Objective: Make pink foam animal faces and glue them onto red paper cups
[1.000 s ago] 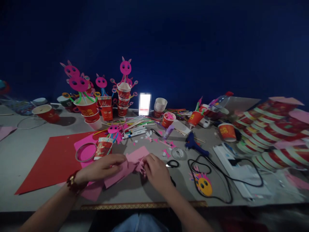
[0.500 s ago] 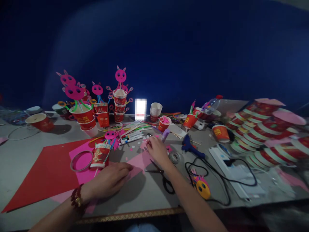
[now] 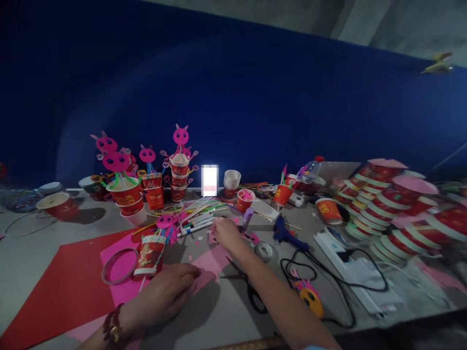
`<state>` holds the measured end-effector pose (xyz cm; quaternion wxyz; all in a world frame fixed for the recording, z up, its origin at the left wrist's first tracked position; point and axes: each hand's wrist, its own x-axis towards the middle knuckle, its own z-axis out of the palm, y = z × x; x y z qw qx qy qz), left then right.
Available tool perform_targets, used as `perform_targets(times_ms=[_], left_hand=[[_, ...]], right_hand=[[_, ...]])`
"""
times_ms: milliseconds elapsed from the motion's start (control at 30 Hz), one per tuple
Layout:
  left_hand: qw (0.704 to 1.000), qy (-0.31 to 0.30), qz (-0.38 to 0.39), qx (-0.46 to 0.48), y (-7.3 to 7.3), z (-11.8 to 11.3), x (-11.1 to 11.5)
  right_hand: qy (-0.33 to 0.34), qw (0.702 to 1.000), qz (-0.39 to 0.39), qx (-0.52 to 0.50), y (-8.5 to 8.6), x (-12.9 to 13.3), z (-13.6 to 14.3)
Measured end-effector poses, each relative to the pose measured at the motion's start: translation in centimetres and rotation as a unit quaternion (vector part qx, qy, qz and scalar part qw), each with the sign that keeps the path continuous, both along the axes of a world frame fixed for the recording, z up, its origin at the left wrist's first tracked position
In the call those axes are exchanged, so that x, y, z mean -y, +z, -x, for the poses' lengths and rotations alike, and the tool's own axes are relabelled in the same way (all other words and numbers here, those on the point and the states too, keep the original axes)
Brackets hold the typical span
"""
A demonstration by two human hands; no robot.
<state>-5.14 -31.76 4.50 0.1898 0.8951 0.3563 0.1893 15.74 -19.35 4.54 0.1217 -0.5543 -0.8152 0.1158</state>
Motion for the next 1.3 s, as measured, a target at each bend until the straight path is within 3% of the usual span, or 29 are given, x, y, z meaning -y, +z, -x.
perform_targets(times_ms=[100,200,333,400,533,633,733,1033,1300], left_hand=[[1.0,-0.009,-0.009,0.009,-0.4,0.1,-0.1],[1.0,-0.005,-0.018,0.02,-0.6,0.1,-0.2],[0.999,-0.008,-0.038,0.006,-0.1,-0.2,-0.3],[0.999,-0.008,-0.044,0.001,0.1,-0.3,-0.4],[0.998,-0.011,-0.061,0.021,-0.3,-0.2,-0.6],[0.997,-0.011,-0.067,0.026,-1.0,-0.1,-0.8],[0.997,-0.01,-0.072,0.017,-1.0,-0.3,-0.9],[0.998,-0.005,-0.067,-0.003,-0.1,-0.6,-0.9],[0.997,-0.021,-0.073,-0.003,-0.1,-0.6,-0.9]], right_hand=[[0.009,1.0,-0.014,-0.013,0.9,0.2,-0.2],[0.008,0.998,-0.048,-0.036,3.8,-0.5,-1.9],[-0.042,0.993,-0.102,-0.048,8.7,-4.4,-6.2],[-0.071,0.992,-0.104,-0.03,10.0,-7.0,-8.1],[-0.092,0.993,-0.066,0.027,8.7,-10.3,-9.9],[-0.095,0.992,-0.038,0.078,6.7,-11.2,-9.8],[-0.081,0.989,0.005,0.127,5.7,-12.1,-9.3],[0.008,0.96,0.186,0.208,7.8,-15.2,-9.4],[0.056,0.948,0.198,0.245,7.3,-14.5,-8.7]])
